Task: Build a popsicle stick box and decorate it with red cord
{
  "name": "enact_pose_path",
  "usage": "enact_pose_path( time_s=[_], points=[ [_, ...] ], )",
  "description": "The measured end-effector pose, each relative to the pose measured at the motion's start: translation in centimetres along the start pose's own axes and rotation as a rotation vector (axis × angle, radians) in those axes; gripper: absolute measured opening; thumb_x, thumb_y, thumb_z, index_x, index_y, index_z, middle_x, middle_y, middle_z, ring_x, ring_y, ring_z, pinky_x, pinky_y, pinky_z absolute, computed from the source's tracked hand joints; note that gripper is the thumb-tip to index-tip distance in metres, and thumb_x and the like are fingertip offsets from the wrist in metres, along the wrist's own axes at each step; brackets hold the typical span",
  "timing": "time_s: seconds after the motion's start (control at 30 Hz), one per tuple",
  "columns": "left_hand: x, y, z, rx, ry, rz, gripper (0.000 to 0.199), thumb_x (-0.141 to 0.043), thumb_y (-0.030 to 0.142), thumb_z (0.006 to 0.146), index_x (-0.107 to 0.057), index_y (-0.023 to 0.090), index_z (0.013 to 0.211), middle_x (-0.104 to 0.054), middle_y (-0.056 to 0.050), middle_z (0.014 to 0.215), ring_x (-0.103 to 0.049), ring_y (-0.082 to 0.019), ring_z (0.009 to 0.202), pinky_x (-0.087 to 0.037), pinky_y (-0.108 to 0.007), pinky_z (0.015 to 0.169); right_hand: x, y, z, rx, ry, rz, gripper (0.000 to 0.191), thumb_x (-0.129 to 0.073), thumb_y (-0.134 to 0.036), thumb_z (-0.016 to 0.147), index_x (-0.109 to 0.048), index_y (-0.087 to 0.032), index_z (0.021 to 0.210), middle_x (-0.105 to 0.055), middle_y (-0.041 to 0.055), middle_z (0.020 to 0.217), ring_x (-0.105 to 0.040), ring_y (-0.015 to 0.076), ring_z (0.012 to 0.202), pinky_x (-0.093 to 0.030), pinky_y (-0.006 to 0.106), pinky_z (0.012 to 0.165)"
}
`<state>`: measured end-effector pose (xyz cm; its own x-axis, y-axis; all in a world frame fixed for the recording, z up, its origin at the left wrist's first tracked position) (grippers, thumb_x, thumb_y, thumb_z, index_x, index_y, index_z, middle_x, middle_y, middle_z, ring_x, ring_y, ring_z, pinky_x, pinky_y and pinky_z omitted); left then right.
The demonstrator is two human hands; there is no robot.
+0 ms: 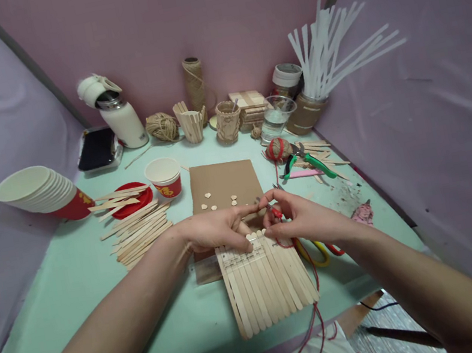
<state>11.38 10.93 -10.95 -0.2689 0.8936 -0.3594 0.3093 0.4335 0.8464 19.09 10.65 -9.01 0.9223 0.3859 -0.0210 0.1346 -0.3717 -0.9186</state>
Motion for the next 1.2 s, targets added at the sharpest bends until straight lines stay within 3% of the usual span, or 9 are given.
enact_pose_path(
  time_s=[0.27, 0.47, 0.6, 1.2],
  points=[
    [0.0, 0.3, -0.4, 0.033, 0.021, 0.121, 0.096, -0.068, 0.012, 0.074, -0.014, 0.021, 0.152, -0.063, 0.008, 0.065, -0.051, -0.007, 0.052, -0.035, -0.020, 0.054, 0.0, -0.4, -0.1, 0.028, 0.020, -0.007, 0.038, -0.068, -0.020, 0.073, -0.041, -0.022, 0.100, -0.055, -0.0070, 0.070, -0.051, 0.0080, 0.057, -0.041, 0.021, 0.052],
    [1.7, 0.4, -2.7, 0.030, 0.155, 0.206, 0.084, -0.072, 0.029, 0.077, -0.027, 0.023, 0.148, -0.071, -0.004, 0.103, -0.061, -0.014, 0.087, -0.042, -0.025, 0.076, -0.1, -0.4, -0.2, 0.023, 0.006, -0.011, 0.037, -0.068, -0.021, 0.076, -0.040, -0.023, 0.101, -0.056, -0.0067, 0.074, -0.049, 0.0072, 0.058, -0.041, 0.020, 0.052],
    [2.2, 0.2, -4.6, 0.020, 0.247, 0.203, 0.080, -0.072, 0.029, 0.076, -0.032, 0.021, 0.145, -0.068, -0.005, 0.104, -0.060, -0.017, 0.097, -0.043, -0.030, 0.084, -0.2, -0.5, -0.3, 0.031, 0.006, -0.013, 0.037, -0.068, -0.020, 0.076, -0.040, -0.023, 0.101, -0.056, -0.0074, 0.074, -0.049, 0.0062, 0.056, -0.040, 0.019, 0.052],
    [1.4, -0.6, -5.3, 0.023, 0.350, 0.337, 0.073, -0.066, 0.026, 0.075, -0.038, 0.026, 0.142, -0.067, -0.004, 0.106, -0.061, -0.020, 0.093, -0.046, -0.028, 0.073, -0.1, -0.4, -0.3, 0.031, 0.017, -0.028, 0.039, -0.068, -0.022, 0.075, -0.039, -0.022, 0.102, -0.056, -0.0056, 0.075, -0.050, 0.0075, 0.057, -0.042, 0.021, 0.051]
  ],
)
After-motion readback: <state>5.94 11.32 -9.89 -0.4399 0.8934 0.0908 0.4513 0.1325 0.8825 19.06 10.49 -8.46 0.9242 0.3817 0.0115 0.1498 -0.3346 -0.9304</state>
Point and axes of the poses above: each hand's wrist, its own z-axis towards the middle knuckle, its own x-axis out of the back of the hand, y = z × x, the point moved 10 cm from there along z, towards the middle knuckle
